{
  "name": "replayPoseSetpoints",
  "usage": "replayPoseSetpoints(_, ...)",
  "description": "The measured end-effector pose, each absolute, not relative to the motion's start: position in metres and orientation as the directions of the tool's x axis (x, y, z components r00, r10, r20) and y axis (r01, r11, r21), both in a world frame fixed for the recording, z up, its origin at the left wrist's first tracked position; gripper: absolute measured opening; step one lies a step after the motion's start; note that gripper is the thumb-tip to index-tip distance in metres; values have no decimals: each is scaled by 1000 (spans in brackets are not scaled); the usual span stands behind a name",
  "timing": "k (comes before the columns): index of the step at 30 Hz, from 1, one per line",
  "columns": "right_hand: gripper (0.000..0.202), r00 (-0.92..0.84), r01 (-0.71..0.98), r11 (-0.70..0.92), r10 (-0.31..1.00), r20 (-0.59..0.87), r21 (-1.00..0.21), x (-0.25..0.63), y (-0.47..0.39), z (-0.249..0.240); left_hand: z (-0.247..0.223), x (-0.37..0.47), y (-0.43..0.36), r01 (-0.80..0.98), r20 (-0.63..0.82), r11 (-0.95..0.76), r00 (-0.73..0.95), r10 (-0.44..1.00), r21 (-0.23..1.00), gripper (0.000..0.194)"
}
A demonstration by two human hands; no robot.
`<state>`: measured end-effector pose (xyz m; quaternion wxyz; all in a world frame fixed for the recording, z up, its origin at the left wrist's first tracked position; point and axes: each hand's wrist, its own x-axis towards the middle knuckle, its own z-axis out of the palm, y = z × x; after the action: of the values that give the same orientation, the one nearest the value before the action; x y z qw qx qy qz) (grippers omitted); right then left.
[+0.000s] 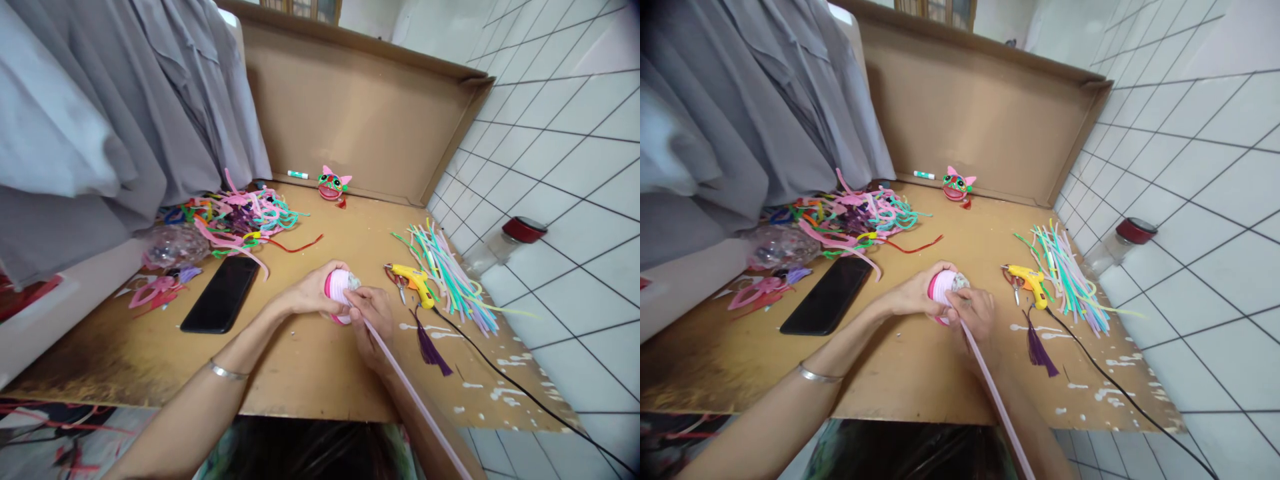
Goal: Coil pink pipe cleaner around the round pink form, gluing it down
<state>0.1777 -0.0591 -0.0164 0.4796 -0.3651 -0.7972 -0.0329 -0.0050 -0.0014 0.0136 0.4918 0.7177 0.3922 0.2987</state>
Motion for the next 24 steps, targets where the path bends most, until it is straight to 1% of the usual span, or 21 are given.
replayPoseSetpoints(8,34,-243,589,733,561,791,-340,176,-60,-17,10,-6,1,224,42,-191,538,842,956,64)
replayPoseSetpoints(14,33,-215,550,728,596,774,-408,176,-59,-20,13,-6,0,241,48,-210,541,840,948,66)
replayPoseSetpoints(24,33,-233,551,729,601,764,-406,177,-60,-18,13,-6,0,218,92,-246,545,833,944,61)
